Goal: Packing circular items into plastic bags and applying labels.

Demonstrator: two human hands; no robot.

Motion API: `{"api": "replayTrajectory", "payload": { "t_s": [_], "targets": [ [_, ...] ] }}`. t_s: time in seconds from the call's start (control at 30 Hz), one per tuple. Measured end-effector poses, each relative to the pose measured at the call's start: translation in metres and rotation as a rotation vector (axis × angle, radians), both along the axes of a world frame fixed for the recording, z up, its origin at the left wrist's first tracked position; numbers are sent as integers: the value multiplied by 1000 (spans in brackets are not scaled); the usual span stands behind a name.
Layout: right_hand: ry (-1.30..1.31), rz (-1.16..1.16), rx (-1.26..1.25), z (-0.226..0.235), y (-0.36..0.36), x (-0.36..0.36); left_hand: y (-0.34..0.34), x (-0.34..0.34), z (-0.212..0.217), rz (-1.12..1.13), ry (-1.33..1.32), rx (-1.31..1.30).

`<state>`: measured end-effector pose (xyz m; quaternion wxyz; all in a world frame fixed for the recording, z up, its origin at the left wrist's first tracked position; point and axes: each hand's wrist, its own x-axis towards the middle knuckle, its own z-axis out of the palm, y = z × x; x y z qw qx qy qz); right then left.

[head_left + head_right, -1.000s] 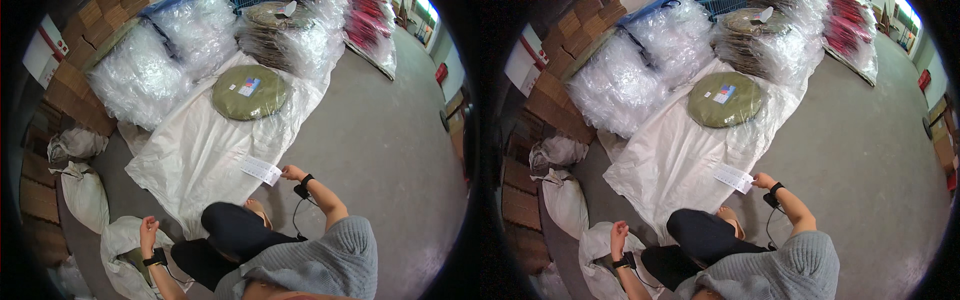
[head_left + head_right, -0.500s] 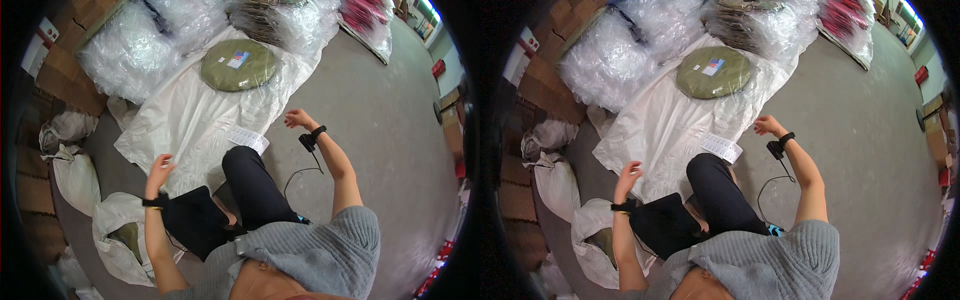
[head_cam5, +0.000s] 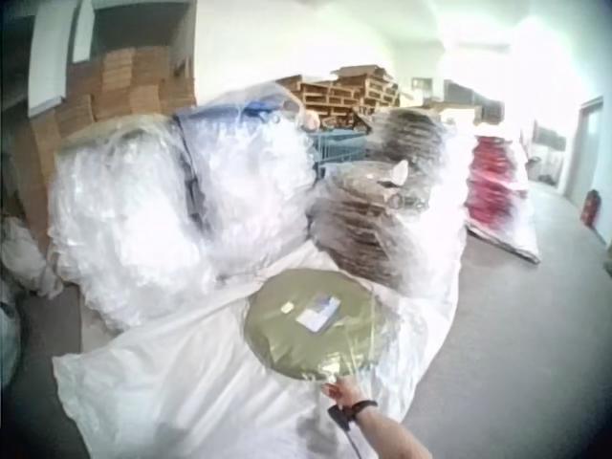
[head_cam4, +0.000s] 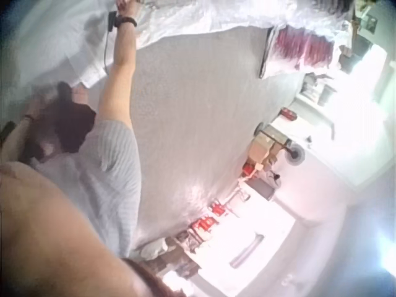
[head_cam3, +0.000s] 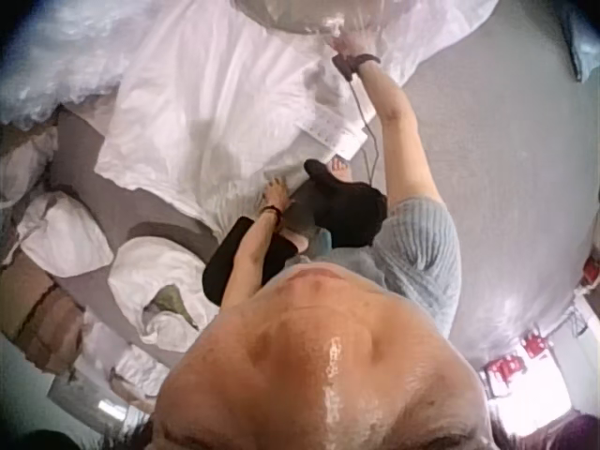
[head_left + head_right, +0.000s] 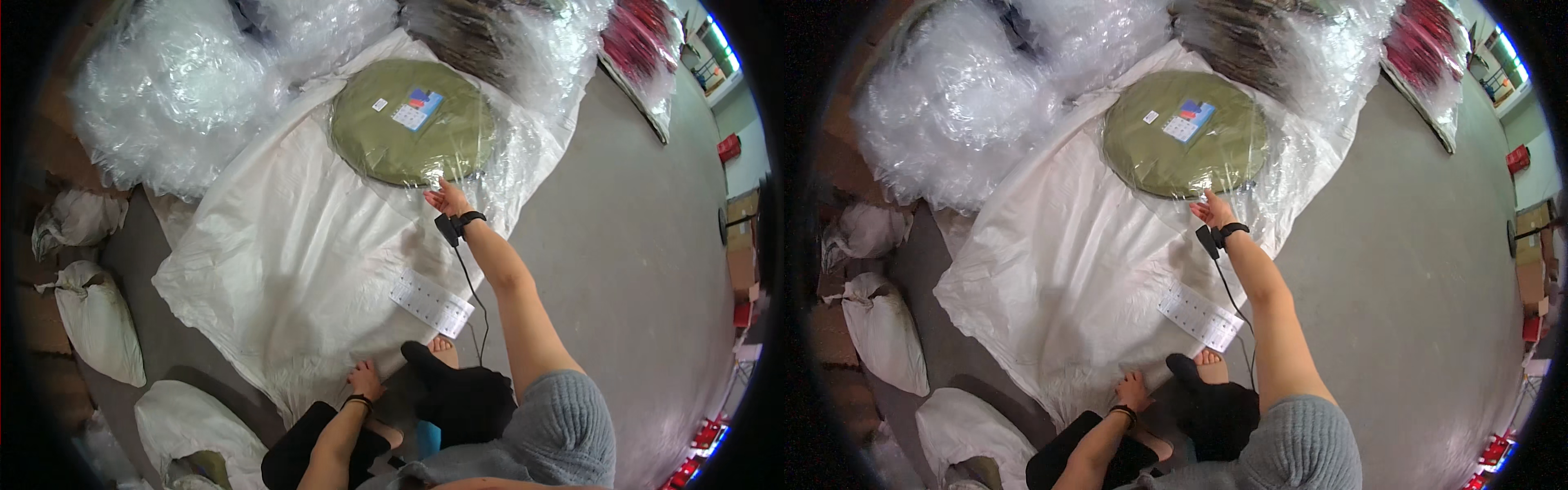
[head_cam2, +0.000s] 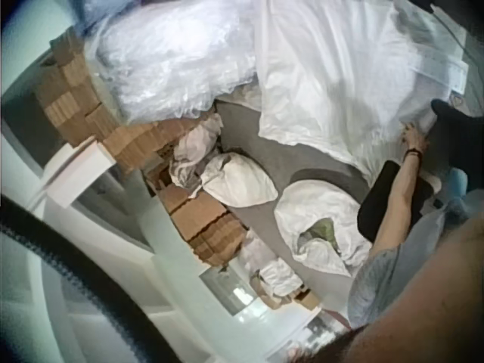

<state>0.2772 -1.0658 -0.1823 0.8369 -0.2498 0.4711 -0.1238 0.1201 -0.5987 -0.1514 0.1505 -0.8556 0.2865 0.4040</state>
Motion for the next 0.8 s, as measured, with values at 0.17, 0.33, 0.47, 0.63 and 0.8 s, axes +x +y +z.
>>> {"api": "replayTrajectory", "payload": {
  "t_s": [0.17,0.33,0.47,0.63,0.8],
  "targets": [
    [-142,-206,27,-62,5,43,27,22,-54,-151,111,17],
    [-40,-187,-86,-71,-4,55,35,19,-70,-106,362,35],
    [-32,-148,-113,-77,-12,62,40,18,-78,-55,387,-5],
    [-75,-185,-94,-76,-37,89,54,5,-83,-78,320,-124],
    [-162,-241,-98,-65,-25,113,56,-1,-84,-19,389,-62]
  ]
}}
